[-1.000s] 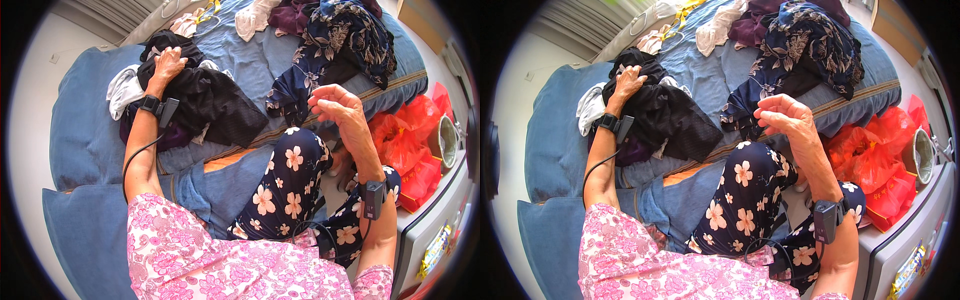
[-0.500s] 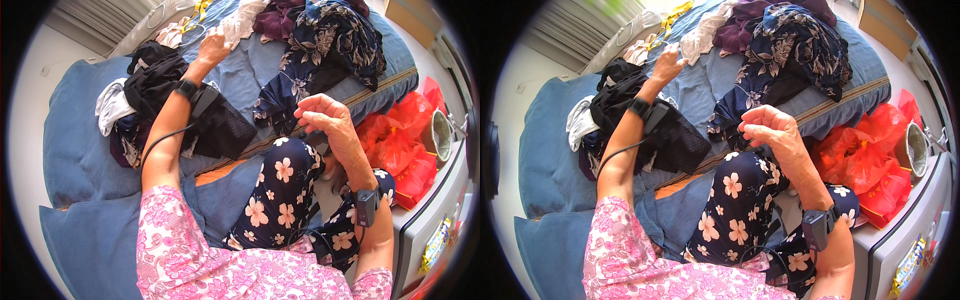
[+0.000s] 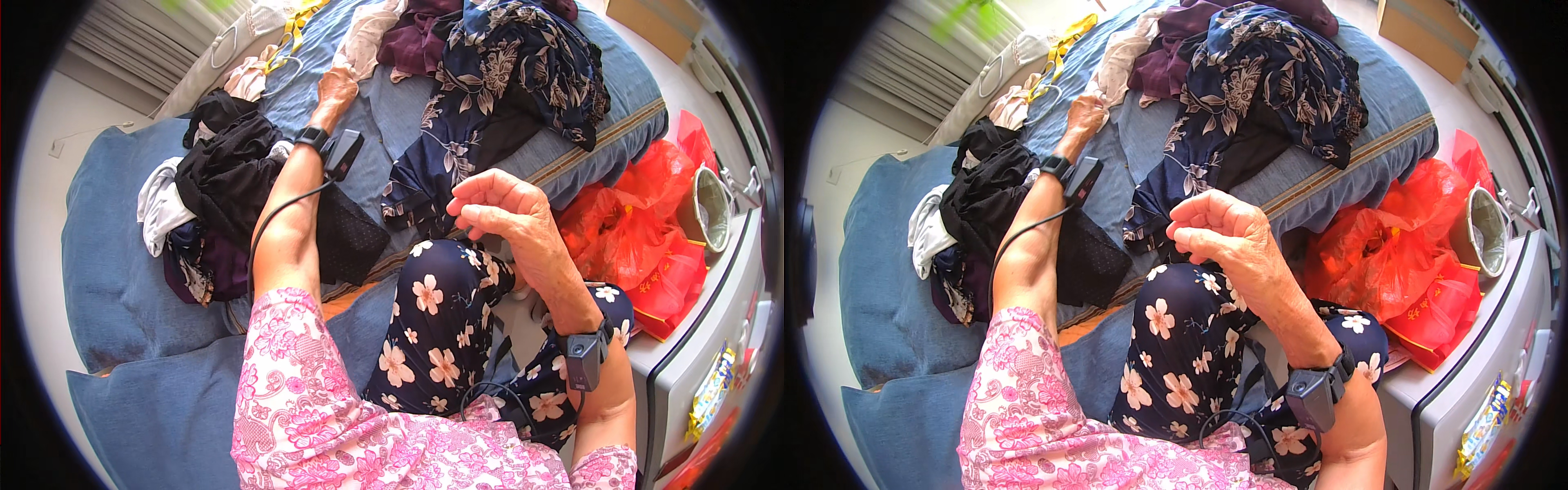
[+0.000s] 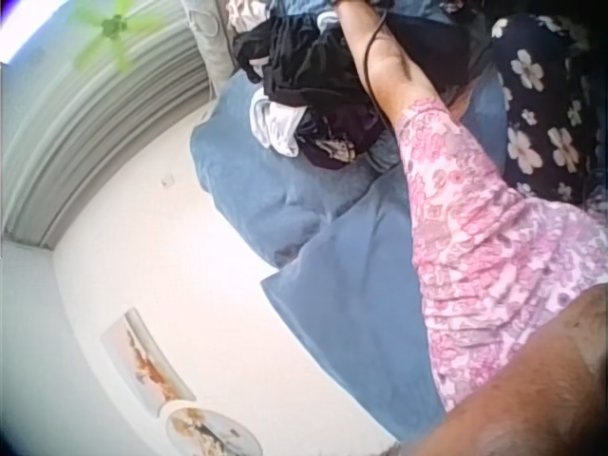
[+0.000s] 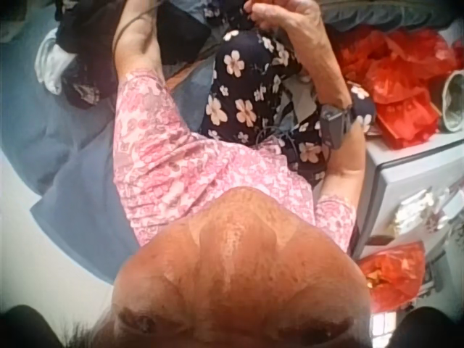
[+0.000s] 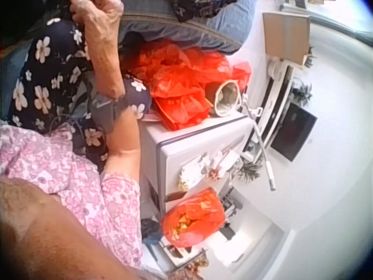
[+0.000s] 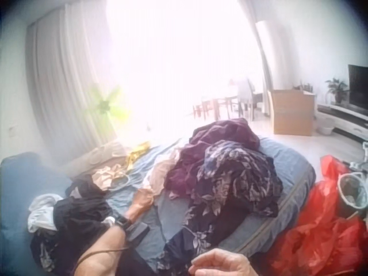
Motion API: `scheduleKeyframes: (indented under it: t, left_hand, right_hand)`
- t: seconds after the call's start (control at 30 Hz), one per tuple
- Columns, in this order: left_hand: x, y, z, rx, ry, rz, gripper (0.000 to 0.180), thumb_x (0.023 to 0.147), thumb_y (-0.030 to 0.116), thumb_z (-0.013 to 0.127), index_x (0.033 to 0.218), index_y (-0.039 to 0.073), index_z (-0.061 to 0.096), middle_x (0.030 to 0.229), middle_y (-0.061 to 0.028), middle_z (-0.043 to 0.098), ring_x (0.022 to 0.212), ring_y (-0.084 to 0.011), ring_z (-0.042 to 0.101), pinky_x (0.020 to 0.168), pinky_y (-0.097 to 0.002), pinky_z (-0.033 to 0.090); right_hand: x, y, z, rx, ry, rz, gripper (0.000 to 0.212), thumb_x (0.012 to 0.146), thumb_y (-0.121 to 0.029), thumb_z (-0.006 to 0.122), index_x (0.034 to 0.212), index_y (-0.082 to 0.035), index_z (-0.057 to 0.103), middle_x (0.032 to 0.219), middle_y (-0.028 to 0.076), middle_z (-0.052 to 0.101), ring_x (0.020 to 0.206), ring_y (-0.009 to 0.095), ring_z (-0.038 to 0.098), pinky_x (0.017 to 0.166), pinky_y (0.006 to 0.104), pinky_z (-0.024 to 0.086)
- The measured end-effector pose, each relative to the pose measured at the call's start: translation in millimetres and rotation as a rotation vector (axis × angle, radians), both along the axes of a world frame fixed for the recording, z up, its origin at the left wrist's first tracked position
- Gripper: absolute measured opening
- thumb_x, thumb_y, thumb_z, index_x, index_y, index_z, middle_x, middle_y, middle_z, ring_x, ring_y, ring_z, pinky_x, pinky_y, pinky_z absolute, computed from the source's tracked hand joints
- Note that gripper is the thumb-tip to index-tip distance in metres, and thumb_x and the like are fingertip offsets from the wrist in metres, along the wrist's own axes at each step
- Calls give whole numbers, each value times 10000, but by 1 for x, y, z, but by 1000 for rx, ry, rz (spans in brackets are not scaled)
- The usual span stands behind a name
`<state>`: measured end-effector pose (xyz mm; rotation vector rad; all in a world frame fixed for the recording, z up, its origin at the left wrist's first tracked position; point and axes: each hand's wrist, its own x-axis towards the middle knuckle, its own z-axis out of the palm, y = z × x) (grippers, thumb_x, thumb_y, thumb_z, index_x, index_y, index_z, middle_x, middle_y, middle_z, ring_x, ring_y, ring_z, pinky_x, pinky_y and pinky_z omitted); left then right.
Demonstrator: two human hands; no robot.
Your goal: Folding various items of clothing on a bed.
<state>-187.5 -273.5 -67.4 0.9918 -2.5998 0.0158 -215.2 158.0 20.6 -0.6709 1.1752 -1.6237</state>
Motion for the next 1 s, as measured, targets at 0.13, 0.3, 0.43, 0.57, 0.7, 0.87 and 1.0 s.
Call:
scheduleKeyframes:
  t: [0.13,0.3,0.43,0.57,0.7,0.87,1.0]
  left_hand:
    - [49,20,46,385,451,-182,150,760,115,625,839,10,697,711,-99,679,581,-173,621,530,-278,475]
    - [107,160,134,740,663,-313,100,795,43,612,854,-12,671,703,-27,635,558,-68,545,500,-200,417]
    - [147,267,162,758,441,-393,79,777,34,647,842,-9,659,703,-23,625,653,-72,584,597,-210,460]
    - [176,329,157,762,337,-858,65,805,32,641,867,34,623,754,-74,596,679,-209,616,637,-289,481]
    - [180,350,147,635,374,-886,82,816,14,609,893,44,608,768,-77,542,711,-254,584,622,-328,466]
    - [170,328,132,391,501,-388,395,734,35,650,1111,-7,539,1014,-215,549,994,-390,549,855,-423,447]
    - [153,304,97,160,469,-529,624,724,102,717,1275,-26,454,1224,-214,523,1144,-387,492,987,-408,374]
  right_hand:
    - [5,-3,3,-19,17,16,266,829,-166,632,1048,-18,606,943,79,651,852,123,603,728,249,464]
    - [10,-10,-6,20,19,13,313,840,-221,632,1076,-19,595,993,86,639,890,133,601,756,256,472]
    - [12,-19,-20,85,-152,-15,449,858,-307,639,1183,-20,522,1114,128,586,958,205,603,809,327,498]
    - [24,-30,-28,-63,-534,175,538,856,-352,643,1238,-10,479,1155,134,580,1004,246,603,832,399,513]
    - [36,-39,-49,-115,-463,185,388,829,-129,650,1174,9,538,1059,92,636,923,179,640,786,327,528]
    - [30,-31,-30,-168,-359,140,375,796,26,590,1169,42,551,1058,98,650,881,162,656,769,281,528]
    - [27,-22,-19,-207,-341,121,414,779,57,578,1192,49,546,1077,116,646,909,163,650,806,275,515]
